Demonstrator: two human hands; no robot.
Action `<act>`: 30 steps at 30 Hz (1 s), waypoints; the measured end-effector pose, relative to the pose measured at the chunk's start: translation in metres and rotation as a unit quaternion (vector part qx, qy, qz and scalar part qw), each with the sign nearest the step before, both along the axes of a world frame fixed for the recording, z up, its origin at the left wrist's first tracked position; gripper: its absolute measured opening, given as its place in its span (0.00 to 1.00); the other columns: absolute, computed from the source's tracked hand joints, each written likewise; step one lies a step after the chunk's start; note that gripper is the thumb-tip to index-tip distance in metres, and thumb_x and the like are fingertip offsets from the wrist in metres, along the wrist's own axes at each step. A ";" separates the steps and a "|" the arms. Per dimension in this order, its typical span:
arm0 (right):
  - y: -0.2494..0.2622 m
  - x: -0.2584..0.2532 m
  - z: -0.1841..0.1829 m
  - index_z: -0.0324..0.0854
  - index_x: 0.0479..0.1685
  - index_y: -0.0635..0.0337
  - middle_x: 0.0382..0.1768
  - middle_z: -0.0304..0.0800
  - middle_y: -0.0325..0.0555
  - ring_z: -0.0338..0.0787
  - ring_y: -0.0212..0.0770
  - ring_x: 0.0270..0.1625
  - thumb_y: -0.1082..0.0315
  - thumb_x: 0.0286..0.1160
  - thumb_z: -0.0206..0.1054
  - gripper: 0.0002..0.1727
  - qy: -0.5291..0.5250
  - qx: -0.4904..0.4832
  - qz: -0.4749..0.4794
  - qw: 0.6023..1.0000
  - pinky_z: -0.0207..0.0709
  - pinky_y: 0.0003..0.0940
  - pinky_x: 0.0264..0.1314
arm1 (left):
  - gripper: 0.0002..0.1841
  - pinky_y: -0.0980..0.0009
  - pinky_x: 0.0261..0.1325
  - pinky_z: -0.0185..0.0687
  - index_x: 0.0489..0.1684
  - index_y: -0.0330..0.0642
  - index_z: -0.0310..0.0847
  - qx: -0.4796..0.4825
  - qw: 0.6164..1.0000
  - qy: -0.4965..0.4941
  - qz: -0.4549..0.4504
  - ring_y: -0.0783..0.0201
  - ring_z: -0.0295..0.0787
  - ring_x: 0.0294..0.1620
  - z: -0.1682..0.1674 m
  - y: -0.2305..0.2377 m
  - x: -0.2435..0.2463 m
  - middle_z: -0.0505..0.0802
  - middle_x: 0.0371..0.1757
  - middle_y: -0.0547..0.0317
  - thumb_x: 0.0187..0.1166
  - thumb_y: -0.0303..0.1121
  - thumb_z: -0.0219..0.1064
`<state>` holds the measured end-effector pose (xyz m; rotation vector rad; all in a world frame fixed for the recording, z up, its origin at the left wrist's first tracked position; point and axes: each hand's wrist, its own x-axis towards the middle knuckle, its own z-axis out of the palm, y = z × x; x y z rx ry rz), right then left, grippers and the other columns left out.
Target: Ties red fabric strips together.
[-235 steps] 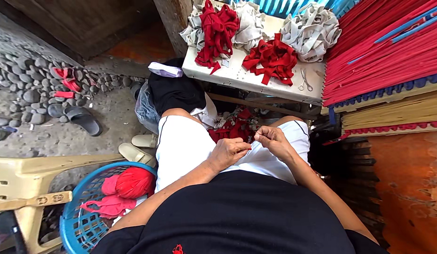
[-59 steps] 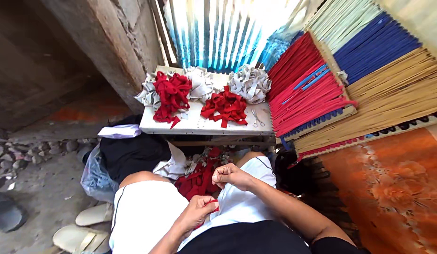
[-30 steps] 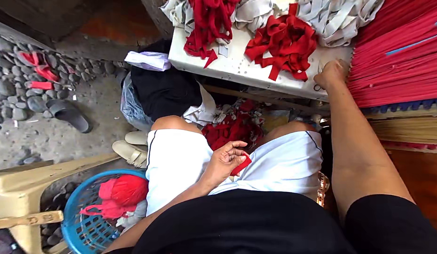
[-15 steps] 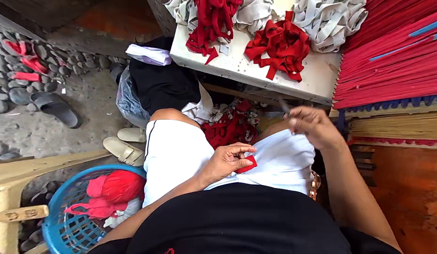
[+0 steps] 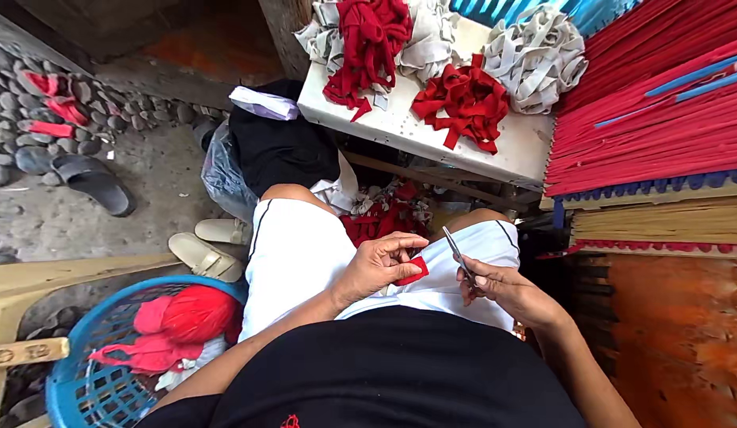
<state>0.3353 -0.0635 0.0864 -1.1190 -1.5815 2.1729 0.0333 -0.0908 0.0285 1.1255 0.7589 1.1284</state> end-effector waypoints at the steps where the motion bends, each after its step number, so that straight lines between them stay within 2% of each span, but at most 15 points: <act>1: -0.002 0.000 0.001 0.59 0.88 0.66 0.62 0.83 0.46 0.89 0.39 0.53 0.63 0.90 0.46 0.30 -0.031 0.028 0.004 0.999 0.86 0.38 0.61 | 0.23 0.75 0.45 0.90 0.66 0.40 0.88 0.002 1.000 0.001 0.000 0.72 0.89 0.41 0.000 0.000 0.000 0.90 0.65 0.59 0.69 0.23 0.79; 3: -0.006 0.001 0.003 0.61 0.87 0.66 0.65 0.81 0.48 0.89 0.39 0.57 0.67 0.86 0.45 0.30 -0.079 0.061 -0.008 0.995 0.86 0.39 0.64 | 0.23 0.75 0.44 0.90 0.66 0.40 0.88 0.008 1.000 0.002 0.002 0.71 0.89 0.41 0.000 -0.001 0.000 0.90 0.64 0.59 0.68 0.22 0.79; 6: -0.008 0.003 0.011 0.63 0.86 0.67 0.67 0.80 0.50 0.89 0.42 0.60 0.71 0.79 0.45 0.32 -0.090 0.054 -0.057 0.993 0.85 0.42 0.67 | 0.23 0.75 0.43 0.89 0.65 0.40 0.88 0.016 1.000 0.005 0.004 0.72 0.88 0.40 0.001 -0.001 -0.001 0.91 0.63 0.59 0.69 0.23 0.79; 8: -0.010 0.004 0.015 0.64 0.86 0.68 0.67 0.81 0.53 0.89 0.45 0.62 0.74 0.80 0.46 0.31 -0.096 0.067 -0.091 0.989 0.84 0.43 0.69 | 0.23 0.76 0.42 0.89 0.65 0.40 0.88 0.018 1.000 0.006 0.006 0.73 0.88 0.40 0.001 -0.001 -0.001 0.91 0.63 0.60 0.69 0.23 0.79; 10: -0.011 0.009 0.014 0.69 0.84 0.65 0.65 0.84 0.55 0.91 0.42 0.59 0.75 0.81 0.51 0.29 -0.146 0.138 -0.102 0.974 0.85 0.37 0.66 | 0.23 0.77 0.42 0.88 0.65 0.41 0.88 0.019 1.000 0.010 0.009 0.73 0.88 0.40 0.001 -0.001 -0.001 0.91 0.64 0.60 0.68 0.23 0.79; 12: -0.011 0.014 0.011 0.77 0.80 0.60 0.63 0.85 0.54 0.90 0.38 0.56 0.73 0.81 0.56 0.27 -0.258 0.251 -0.085 0.929 0.85 0.31 0.61 | 0.23 0.76 0.43 0.89 0.65 0.41 0.88 0.022 1.000 0.016 0.015 0.73 0.89 0.40 0.001 -0.001 0.000 0.91 0.64 0.60 0.68 0.24 0.80; 13: -0.012 0.015 0.008 0.81 0.76 0.58 0.60 0.85 0.55 0.88 0.39 0.53 0.73 0.80 0.57 0.25 -0.328 0.304 -0.073 0.891 0.84 0.33 0.58 | 0.23 0.75 0.43 0.89 0.65 0.41 0.88 0.021 1.000 0.016 0.015 0.72 0.89 0.40 0.001 -0.001 0.000 0.91 0.64 0.60 0.68 0.24 0.80; 15: -0.013 0.017 0.005 0.86 0.68 0.61 0.57 0.85 0.61 0.89 0.51 0.52 0.77 0.76 0.58 0.22 -0.435 0.368 -0.045 0.820 0.84 0.48 0.57 | 0.23 0.75 0.43 0.90 0.66 0.41 0.88 0.017 1.000 0.013 0.010 0.71 0.89 0.41 0.001 -0.001 0.000 0.91 0.64 0.60 0.68 0.24 0.80; 17: -0.016 0.020 0.005 0.87 0.65 0.63 0.57 0.86 0.64 0.90 0.58 0.52 0.80 0.72 0.59 0.23 -0.478 0.375 -0.012 0.794 0.84 0.56 0.57 | 0.23 0.75 0.43 0.90 0.66 0.42 0.88 0.014 1.000 0.009 0.004 0.71 0.89 0.40 0.002 -0.001 0.000 0.91 0.62 0.60 0.68 0.24 0.80; 20: -0.019 0.023 0.008 0.86 0.67 0.61 0.58 0.85 0.64 0.90 0.58 0.51 0.82 0.67 0.59 0.26 -0.480 0.351 0.021 0.803 0.84 0.55 0.56 | 0.23 0.76 0.42 0.89 0.66 0.42 0.88 0.010 1.000 0.012 0.000 0.72 0.89 0.39 0.002 -0.002 0.001 0.91 0.63 0.61 0.68 0.25 0.80; 22: -0.018 0.028 0.010 0.87 0.65 0.59 0.56 0.86 0.59 0.89 0.50 0.48 0.79 0.68 0.58 0.24 -0.443 0.334 0.012 0.832 0.84 0.47 0.52 | 0.23 0.76 0.42 0.89 0.65 0.42 0.89 0.007 1.000 0.014 -0.003 0.73 0.88 0.39 0.003 -0.002 0.002 0.91 0.63 0.61 0.68 0.25 0.80; 24: -0.014 0.035 0.015 0.87 0.64 0.59 0.56 0.87 0.49 0.88 0.35 0.45 0.75 0.73 0.59 0.21 -0.337 0.270 -0.010 0.902 0.84 0.31 0.49 | 0.23 0.76 0.41 0.89 0.65 0.42 0.88 0.007 1.000 0.006 -0.008 0.73 0.88 0.38 0.002 -0.002 0.002 0.91 0.62 0.61 0.67 0.24 0.80; 26: -0.010 0.036 0.019 0.85 0.63 0.63 0.57 0.88 0.44 0.89 0.31 0.46 0.74 0.75 0.61 0.19 -0.176 0.185 -0.030 0.966 0.86 0.26 0.50 | 0.24 0.76 0.41 0.89 0.66 0.43 0.88 0.009 1.000 -0.001 -0.018 0.72 0.88 0.38 0.002 -0.002 0.002 0.91 0.61 0.61 0.67 0.23 0.80; 28: -0.008 0.033 0.020 0.82 0.68 0.68 0.60 0.87 0.45 0.88 0.31 0.49 0.74 0.76 0.60 0.21 -0.069 0.133 -0.018 0.989 0.84 0.27 0.52 | 0.24 0.76 0.41 0.89 0.66 0.43 0.88 0.013 1.000 -0.007 -0.024 0.72 0.88 0.38 0.002 -0.002 0.002 0.91 0.62 0.61 0.67 0.23 0.80; 30: -0.006 0.030 0.018 0.78 0.73 0.70 0.65 0.85 0.47 0.87 0.32 0.52 0.75 0.73 0.61 0.26 -0.022 0.110 0.004 0.994 0.84 0.28 0.56 | 0.24 0.76 0.42 0.89 0.66 0.42 0.88 0.011 1.000 -0.011 -0.024 0.72 0.88 0.38 0.002 -0.001 0.002 0.91 0.63 0.60 0.68 0.23 0.80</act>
